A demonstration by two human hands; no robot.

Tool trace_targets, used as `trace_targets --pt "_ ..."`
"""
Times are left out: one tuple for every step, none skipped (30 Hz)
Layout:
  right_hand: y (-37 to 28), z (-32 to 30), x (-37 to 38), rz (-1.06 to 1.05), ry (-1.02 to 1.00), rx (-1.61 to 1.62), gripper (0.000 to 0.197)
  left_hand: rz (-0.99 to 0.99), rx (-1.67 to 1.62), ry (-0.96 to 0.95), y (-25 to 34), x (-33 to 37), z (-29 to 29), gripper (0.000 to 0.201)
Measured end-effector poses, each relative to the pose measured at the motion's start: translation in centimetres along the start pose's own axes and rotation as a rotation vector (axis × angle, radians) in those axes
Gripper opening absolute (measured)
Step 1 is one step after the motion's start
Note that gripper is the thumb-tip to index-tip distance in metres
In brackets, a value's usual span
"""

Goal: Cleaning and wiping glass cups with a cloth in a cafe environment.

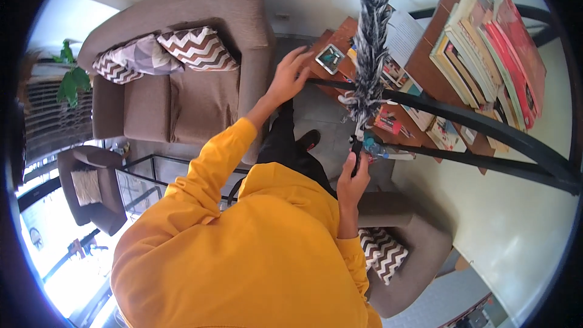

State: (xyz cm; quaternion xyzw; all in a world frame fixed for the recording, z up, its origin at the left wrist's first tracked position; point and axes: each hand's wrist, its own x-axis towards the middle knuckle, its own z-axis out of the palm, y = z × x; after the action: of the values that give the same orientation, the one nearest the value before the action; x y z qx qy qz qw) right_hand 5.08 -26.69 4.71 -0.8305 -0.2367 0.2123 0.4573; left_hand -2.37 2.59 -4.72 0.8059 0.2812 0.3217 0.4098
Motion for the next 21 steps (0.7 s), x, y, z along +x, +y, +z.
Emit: trace_targets --pt "0.5 -0.3 0.0 -0.012 -0.017 0.002 0.029 -0.09 0.112 0.01 -2.1 -3.0 -1.0 0.05" --pt "0.8 -0.6 -0.2 -0.027 -0.073 -0.044 0.028 -0.186 0.223 0.018 -4.4 -6.6 -2.0 0.052" --pt "1.1 -1.1 -0.5 -0.043 -0.133 -0.092 0.028 -0.281 0.352 0.012 -6.8 -10.9 -2.8 0.058" --pt "1.8 -1.8 -0.8 -0.042 -0.137 -0.101 0.028 -0.368 0.464 -0.013 -7.9 -14.0 -3.0 0.065" --pt "2.7 -2.5 -1.2 -0.091 -0.177 -0.165 0.027 -0.571 0.528 -0.134 -8.7 -17.1 -2.9 0.075" --pt "3.7 -2.5 -0.9 -0.153 -0.239 -0.213 0.026 -0.787 0.604 -0.24 -9.0 -20.0 -3.5 0.087" --pt "4.0 -2.5 -0.7 -0.163 -0.258 -0.212 0.026 -0.804 0.606 -0.225 -10.0 -22.7 -3.8 0.087" --pt "3.9 -2.8 -0.5 -0.244 -0.328 -0.266 0.025 -0.872 0.473 -0.309 -11.1 -25.3 -3.5 0.093" --pt "4.1 -2.8 -0.2 -0.327 -0.4 -0.319 0.025 -0.938 0.336 -0.386 -10.7 -26.3 -3.6 0.101" --pt "4.4 -2.7 0.4 -0.339 -0.421 -0.325 0.025 -0.955 0.328 -0.369 -10.6 -26.7 -3.4 0.101" --pt "4.7 -2.5 1.0 -0.383 -0.487 -0.358 0.025 -0.973 0.388 -0.395 -10.6 -26.9 -3.0 0.105" --pt "4.8 -2.5 1.4 -0.418 -0.546 -0.402 0.026 -0.985 0.437 -0.434 -10.0 -26.5 -2.6 0.11" --pt "4.9 -2.3 1.9 -0.424 -0.563 -0.412 0.026 -0.999 0.424 -0.425 -9.5 -25.9 -2.6 0.11" --pt "5.0 -2.1 2.5 -0.366 -0.643 -0.49 0.027 -1.053 0.405 -0.411 -9.2 -25.0 -2.8 0.112" --pt "5.2 -1.6 3.0 -0.314 -0.729 -0.565 0.028 -1.114 0.389 -0.388 -8.9 -24.4 -3.1 0.115" --pt "5.6 -1.3 3.2 -0.324 -0.746 -0.575 0.028 -1.13 0.376 -0.375 -9.0 -24.0 -3.0 0.115" --pt "6.1 -1.0 3.3 -0.399 -0.728 -0.596 0.026 -1.144 0.402 -0.373 -9.0 -23.5 -2.9 0.116" --pt "6.0 -0.6 3.3 -0.474 -0.715 -0.611 0.023 -1.165 0.432 -0.37 -9.2 -23.8 -2.9 0.117" --pt "5.8 -0.7 3.4 -0.483 -0.735 -0.615 0.023 -1.184 0.424 -0.358 -9.3 -24.1 -2.7 0.117" --pt "5.4 -1.0 3.5 -0.434 -0.779 -0.59 0.024 -1.18 0.448 -0.324 -9.4 -24.4 -2.5 0.114" --pt "5.0 -1.2 3.7 -0.385 -0.816 -0.567 0.024 -1.169 0.473 -0.29 -9.6 -24.5 -2.3 0.112"
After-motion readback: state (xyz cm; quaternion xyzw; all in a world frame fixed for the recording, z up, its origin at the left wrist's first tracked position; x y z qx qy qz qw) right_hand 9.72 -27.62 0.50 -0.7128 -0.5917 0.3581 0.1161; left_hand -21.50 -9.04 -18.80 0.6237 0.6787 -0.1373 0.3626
